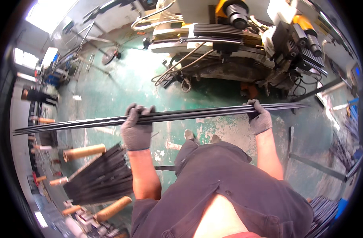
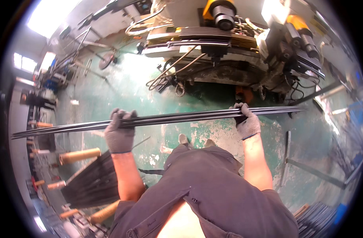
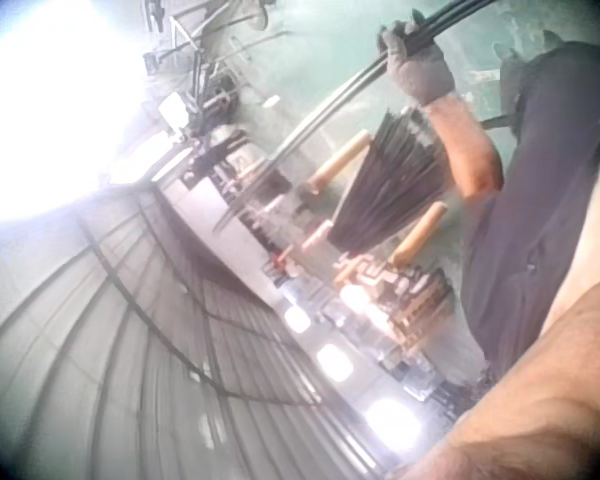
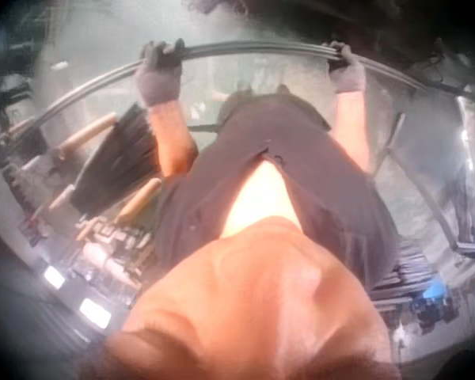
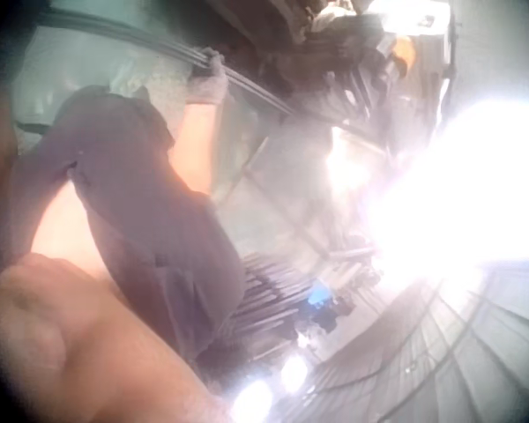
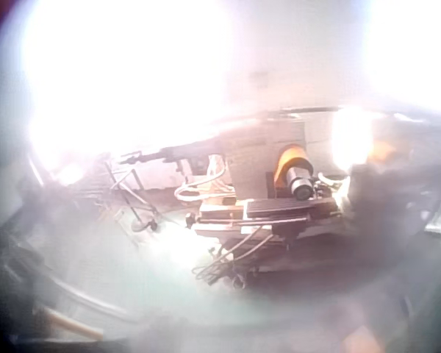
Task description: The person picks up bundles of long metal rods from the floor and places them into a bending machine. They operate the machine to bend the rods into U-shapes, then remove the finished pieces and stack them on the floor.
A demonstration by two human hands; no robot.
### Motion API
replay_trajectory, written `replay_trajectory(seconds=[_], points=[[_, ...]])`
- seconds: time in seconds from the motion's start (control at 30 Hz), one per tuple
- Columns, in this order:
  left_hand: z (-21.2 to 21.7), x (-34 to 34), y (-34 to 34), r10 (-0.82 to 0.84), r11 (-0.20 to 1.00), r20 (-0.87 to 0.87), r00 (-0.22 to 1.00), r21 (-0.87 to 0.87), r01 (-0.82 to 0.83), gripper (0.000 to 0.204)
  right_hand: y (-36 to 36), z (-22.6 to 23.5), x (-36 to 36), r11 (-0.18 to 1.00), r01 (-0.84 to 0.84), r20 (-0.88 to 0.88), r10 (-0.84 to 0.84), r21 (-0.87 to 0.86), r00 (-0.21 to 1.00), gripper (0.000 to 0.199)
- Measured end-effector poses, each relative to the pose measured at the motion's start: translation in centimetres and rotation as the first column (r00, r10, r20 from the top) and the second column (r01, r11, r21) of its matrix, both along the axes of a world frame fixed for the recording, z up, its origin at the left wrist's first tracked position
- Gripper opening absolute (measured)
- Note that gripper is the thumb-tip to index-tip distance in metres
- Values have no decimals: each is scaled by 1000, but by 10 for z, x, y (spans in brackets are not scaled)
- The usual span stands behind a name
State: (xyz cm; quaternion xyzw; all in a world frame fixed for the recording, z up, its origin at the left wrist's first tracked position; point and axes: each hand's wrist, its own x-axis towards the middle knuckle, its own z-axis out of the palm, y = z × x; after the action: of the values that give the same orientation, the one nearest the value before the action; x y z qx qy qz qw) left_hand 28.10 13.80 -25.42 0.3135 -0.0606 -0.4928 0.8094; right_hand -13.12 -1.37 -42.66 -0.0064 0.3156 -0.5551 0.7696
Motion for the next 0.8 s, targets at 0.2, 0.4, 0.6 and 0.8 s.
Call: replay_trajectory(seconds=[0.2,0.4,0.6,0.8], points=[[30,131,-81,-73,953,159,985,-279,116,33,-82,31,-70,948,270,-224,-304,-168,926,27],[-31,155,-196,-39,990,167,985,-127,60,17,-155,52,-42,940,294,-525,-341,-174,780,47],[-86,171,-297,-170,980,40,985,110,165,27,-211,99,78,890,446,-405,-445,-97,799,46],[-93,155,-364,-296,948,-164,941,67,310,29,-297,81,22,839,542,-787,-369,-53,494,80]])
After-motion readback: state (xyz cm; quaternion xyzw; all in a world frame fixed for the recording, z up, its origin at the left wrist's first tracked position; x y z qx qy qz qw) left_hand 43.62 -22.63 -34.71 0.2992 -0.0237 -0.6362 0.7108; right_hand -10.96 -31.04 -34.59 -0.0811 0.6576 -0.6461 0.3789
